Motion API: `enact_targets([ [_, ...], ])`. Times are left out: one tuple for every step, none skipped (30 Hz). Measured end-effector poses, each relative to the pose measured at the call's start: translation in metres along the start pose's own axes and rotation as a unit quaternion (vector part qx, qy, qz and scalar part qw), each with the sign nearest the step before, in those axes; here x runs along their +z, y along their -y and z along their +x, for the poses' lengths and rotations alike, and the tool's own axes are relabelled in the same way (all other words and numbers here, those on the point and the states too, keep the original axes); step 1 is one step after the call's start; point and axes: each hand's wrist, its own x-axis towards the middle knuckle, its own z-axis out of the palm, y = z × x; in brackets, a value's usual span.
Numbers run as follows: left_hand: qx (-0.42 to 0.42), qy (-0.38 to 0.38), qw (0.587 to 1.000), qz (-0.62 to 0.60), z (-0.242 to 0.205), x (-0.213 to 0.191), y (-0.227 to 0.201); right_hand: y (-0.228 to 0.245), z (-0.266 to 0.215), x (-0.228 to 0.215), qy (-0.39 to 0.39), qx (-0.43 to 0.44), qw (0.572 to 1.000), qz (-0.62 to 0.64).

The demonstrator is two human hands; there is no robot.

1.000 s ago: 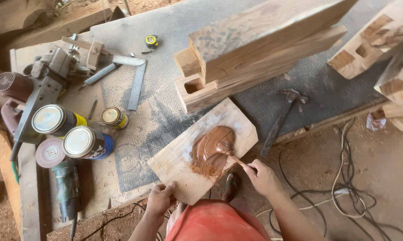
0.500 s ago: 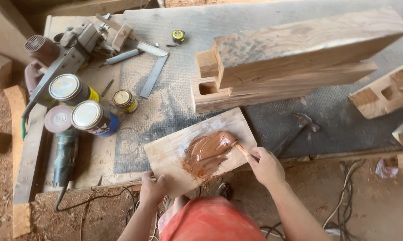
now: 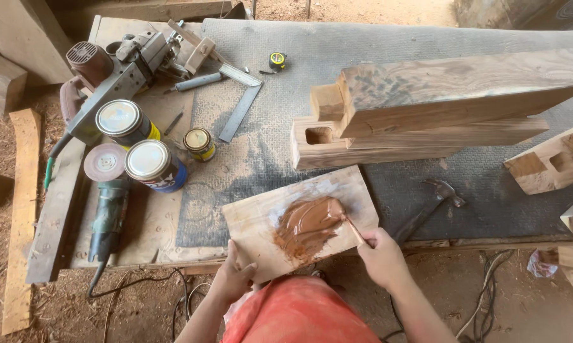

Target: The person uses a wooden stick to scoop a brown paste from a flat board and applies it into rectangular mortises on several wooden beams. The person repeatedly scoops and fills the cavities on multiple pieces.

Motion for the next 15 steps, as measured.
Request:
enact_targets([
  [0.005, 0.015, 0.999, -0.032, 0.002, -0.003, -0.006, 0.002, -0.005, 0.008, -0.040, -0.045, 0.997, -0.057],
  [0.005, 0.031, 0.998, -0.063, 0.000, -0.008, -0.008, 0.004, -0.014, 0.018, -0.057, -0.100, 0.986, -0.122],
  [0.004, 0.032, 0.999, -0.031, -0.002, -0.014, -0.007, 0.006, -0.022, 0.030, -0.072, -0.154, 0.968, -0.185],
  [0.012, 0.034, 0.999, 0.002, 0.002, -0.022, -0.013, 0.011, -0.023, 0.042, -0.091, -0.210, 0.942, -0.246],
  [0.020, 0.036, 0.999, 0.036, 0.006, -0.029, -0.018, 0.014, -0.025, 0.054, -0.073, -0.183, 0.949, -0.245],
  [0.021, 0.051, 0.998, 0.044, 0.008, -0.035, -0.020, 0.015, -0.029, 0.065, -0.051, -0.156, 0.956, -0.244],
  [0.022, 0.066, 0.996, 0.053, 0.011, -0.042, -0.021, 0.014, -0.030, 0.073, -0.029, -0.129, 0.961, -0.242],
  [0.017, 0.081, 0.995, 0.063, 0.009, -0.049, -0.015, 0.010, -0.036, 0.080, -0.037, -0.132, 0.961, -0.242],
  [0.041, 0.069, 0.992, 0.096, 0.006, -0.055, -0.008, 0.005, -0.041, 0.086, -0.045, -0.134, 0.960, -0.242],
  [0.070, 0.055, 0.987, 0.130, 0.006, -0.062, -0.006, 0.001, -0.040, 0.091, -0.057, -0.139, 0.959, -0.239],
  [0.099, 0.041, 0.980, 0.165, 0.006, -0.067, -0.004, -0.003, -0.040, 0.094, -0.063, -0.165, 0.957, -0.231],
  [0.081, 0.041, 0.979, 0.181, 0.009, -0.073, -0.005, -0.007, -0.037, 0.096, -0.072, -0.189, 0.954, -0.222],
  [0.062, 0.040, 0.978, 0.197, 0.010, -0.080, -0.004, -0.010, -0.034, 0.098, -0.083, -0.213, 0.950, -0.213],
  [0.042, 0.041, 0.976, 0.212, 0.009, -0.083, 0.000, -0.016, -0.036, 0.098, -0.088, -0.239, 0.943, -0.212],
  [0.046, 0.044, 0.976, 0.210, 0.010, -0.085, 0.004, -0.020, -0.037, 0.098, -0.093, -0.266, 0.936, -0.211],
])
